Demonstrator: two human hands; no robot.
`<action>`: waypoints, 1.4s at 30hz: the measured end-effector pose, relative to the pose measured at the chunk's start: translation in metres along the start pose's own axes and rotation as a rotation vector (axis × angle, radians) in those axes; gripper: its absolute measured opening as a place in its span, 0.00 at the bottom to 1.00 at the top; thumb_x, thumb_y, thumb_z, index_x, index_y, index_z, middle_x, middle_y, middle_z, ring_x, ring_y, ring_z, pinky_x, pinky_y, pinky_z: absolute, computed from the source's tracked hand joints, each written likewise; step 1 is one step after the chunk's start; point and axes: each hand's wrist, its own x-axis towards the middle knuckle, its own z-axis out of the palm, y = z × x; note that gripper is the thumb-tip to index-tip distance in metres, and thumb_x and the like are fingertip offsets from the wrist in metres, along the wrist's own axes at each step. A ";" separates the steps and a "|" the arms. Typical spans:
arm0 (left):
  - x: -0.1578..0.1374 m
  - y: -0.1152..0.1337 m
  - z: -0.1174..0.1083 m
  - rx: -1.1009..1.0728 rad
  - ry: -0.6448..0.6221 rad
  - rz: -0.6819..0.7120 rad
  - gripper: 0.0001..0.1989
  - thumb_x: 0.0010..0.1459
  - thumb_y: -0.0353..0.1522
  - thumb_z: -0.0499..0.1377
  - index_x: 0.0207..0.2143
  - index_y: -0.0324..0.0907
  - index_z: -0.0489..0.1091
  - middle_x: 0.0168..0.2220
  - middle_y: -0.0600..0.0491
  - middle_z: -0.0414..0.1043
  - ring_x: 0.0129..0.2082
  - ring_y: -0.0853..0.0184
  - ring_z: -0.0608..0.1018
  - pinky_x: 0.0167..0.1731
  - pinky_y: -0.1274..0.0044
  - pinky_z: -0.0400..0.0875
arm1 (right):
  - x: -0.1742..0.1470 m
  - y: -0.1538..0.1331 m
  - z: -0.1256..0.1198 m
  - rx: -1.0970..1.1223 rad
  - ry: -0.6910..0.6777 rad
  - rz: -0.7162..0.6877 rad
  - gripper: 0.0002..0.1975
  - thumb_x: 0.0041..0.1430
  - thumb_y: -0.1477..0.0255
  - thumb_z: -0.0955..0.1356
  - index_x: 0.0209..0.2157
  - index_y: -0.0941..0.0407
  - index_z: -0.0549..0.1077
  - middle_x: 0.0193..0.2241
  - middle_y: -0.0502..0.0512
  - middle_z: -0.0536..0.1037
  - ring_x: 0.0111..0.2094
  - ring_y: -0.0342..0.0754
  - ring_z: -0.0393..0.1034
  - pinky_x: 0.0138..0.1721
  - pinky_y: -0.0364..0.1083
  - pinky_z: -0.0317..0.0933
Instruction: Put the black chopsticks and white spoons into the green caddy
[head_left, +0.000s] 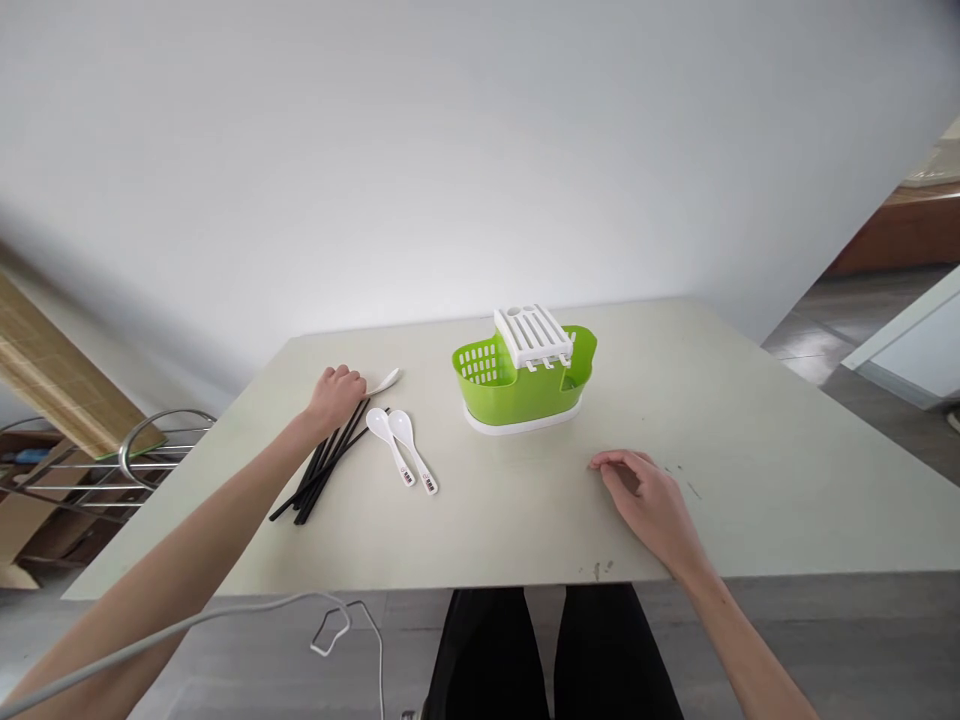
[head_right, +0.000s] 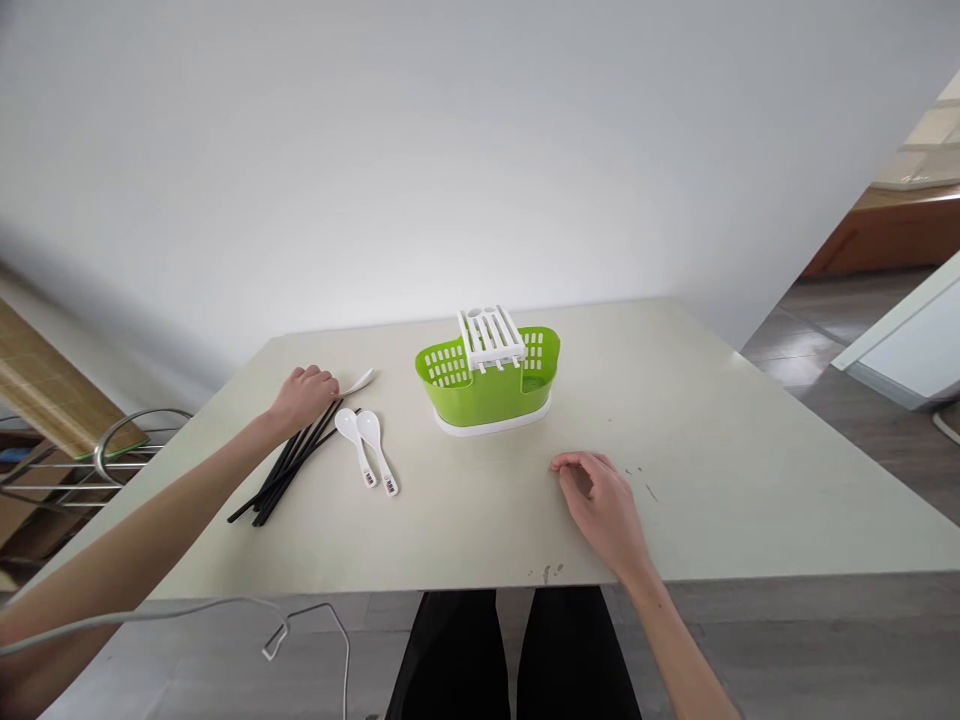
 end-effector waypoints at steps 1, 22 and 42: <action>0.000 0.001 -0.002 0.005 0.008 0.004 0.13 0.63 0.32 0.55 0.41 0.41 0.80 0.45 0.35 0.80 0.54 0.46 0.75 0.53 0.59 0.63 | 0.000 0.000 0.000 0.000 -0.002 -0.001 0.14 0.68 0.60 0.63 0.41 0.49 0.79 0.48 0.56 0.81 0.47 0.55 0.76 0.50 0.54 0.68; -0.085 0.152 -0.081 0.097 -0.192 0.209 0.11 0.62 0.23 0.56 0.40 0.35 0.78 0.37 0.32 0.79 0.38 0.48 0.83 0.34 0.65 0.72 | 0.000 -0.001 0.000 0.014 -0.002 -0.010 0.14 0.69 0.61 0.63 0.41 0.50 0.79 0.48 0.57 0.81 0.48 0.56 0.75 0.50 0.55 0.67; -0.087 0.130 -0.080 0.111 -0.279 0.046 0.10 0.68 0.33 0.55 0.44 0.40 0.76 0.37 0.40 0.81 0.38 0.50 0.84 0.34 0.67 0.74 | 0.000 -0.003 -0.001 0.004 -0.007 -0.030 0.14 0.69 0.61 0.63 0.41 0.49 0.79 0.47 0.57 0.82 0.48 0.57 0.76 0.48 0.54 0.68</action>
